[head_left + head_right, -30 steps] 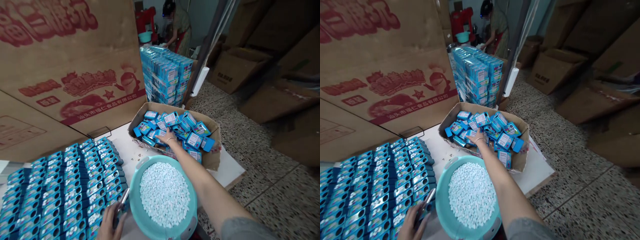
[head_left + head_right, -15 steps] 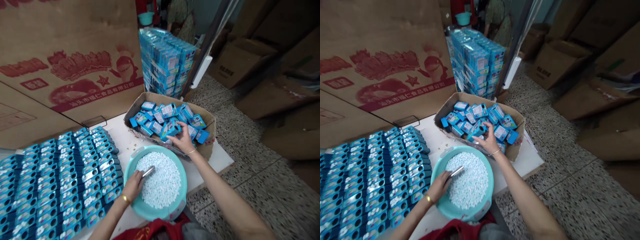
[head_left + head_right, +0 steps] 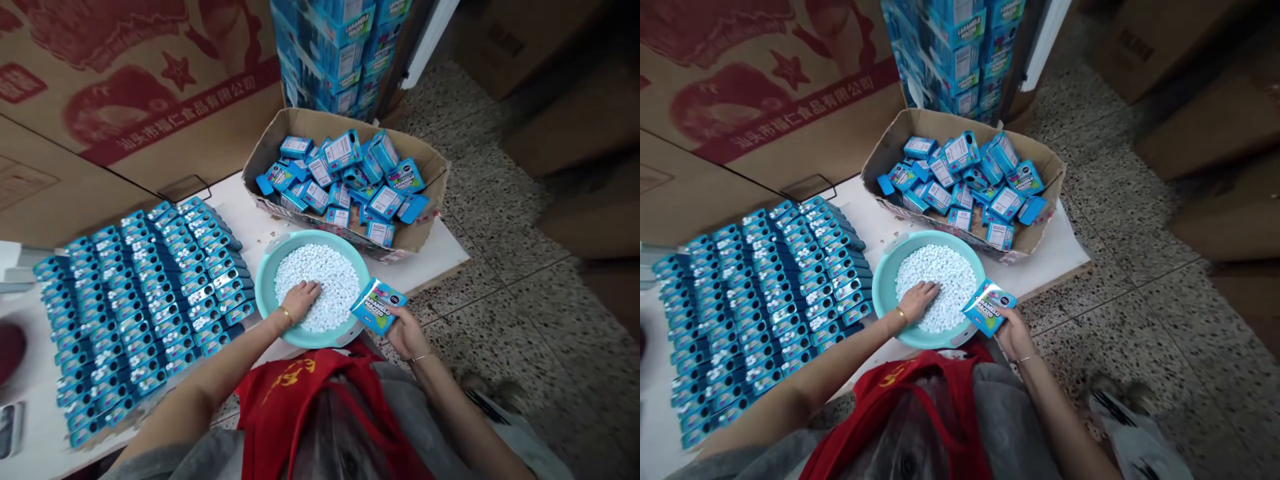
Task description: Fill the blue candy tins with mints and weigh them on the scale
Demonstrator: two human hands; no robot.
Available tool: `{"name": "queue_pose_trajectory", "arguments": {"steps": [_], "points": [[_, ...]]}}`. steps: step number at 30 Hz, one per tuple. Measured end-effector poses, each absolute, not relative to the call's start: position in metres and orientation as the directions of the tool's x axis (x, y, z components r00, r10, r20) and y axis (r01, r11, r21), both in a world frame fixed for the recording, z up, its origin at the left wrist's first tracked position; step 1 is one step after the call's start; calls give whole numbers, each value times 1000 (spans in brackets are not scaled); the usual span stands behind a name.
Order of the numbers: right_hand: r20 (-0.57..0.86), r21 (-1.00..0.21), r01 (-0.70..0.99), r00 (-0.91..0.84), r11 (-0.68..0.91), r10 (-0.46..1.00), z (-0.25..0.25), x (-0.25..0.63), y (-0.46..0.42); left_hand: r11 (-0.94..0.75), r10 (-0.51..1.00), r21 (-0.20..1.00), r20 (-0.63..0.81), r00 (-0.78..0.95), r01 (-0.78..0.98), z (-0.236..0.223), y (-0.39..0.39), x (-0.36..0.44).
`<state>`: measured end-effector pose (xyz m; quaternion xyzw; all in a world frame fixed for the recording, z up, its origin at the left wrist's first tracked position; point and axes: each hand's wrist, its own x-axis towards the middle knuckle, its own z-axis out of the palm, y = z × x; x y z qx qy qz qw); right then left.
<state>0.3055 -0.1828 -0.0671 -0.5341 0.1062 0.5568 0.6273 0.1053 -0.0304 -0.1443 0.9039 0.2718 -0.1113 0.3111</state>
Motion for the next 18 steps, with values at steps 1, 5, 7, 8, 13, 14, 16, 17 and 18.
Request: {"name": "queue_pose_trajectory", "arguments": {"steps": [1,5,7,8,13,14,16,17,18], "points": [[-728,-570,-798,377,-198,573,-70,304,-187,-648,404,526,-375,834,551,-142,-37,104],[-658,-676,-710,462,-196,594,-74,300,-191,-576,372,623,-377,848,529,-135,-53,102],[-583,-762,-618,526,-193,619,-73,301,-190,-535,371,672,-358,857,512,-129,-52,100],[-536,-810,-553,561,-196,631,-73,302,-190,-518,371,693,-347,861,502,-124,-49,98],[-267,-963,-155,635,-218,725,-70,307,-183,-469,388,783,-234,892,409,-78,-22,83],[-208,-974,-67,626,-215,751,-69,307,-179,-469,393,795,-200,897,383,-65,-17,80],[-93,-971,126,586,-204,805,-68,305,-171,-494,386,798,-154,910,345,-38,-6,77],[-40,-956,221,554,-193,832,-67,303,-166,-517,371,788,-147,917,335,-25,-2,76],[8,-936,306,514,-175,858,-67,300,-161,-541,350,775,-146,925,327,-13,1,76]]}}
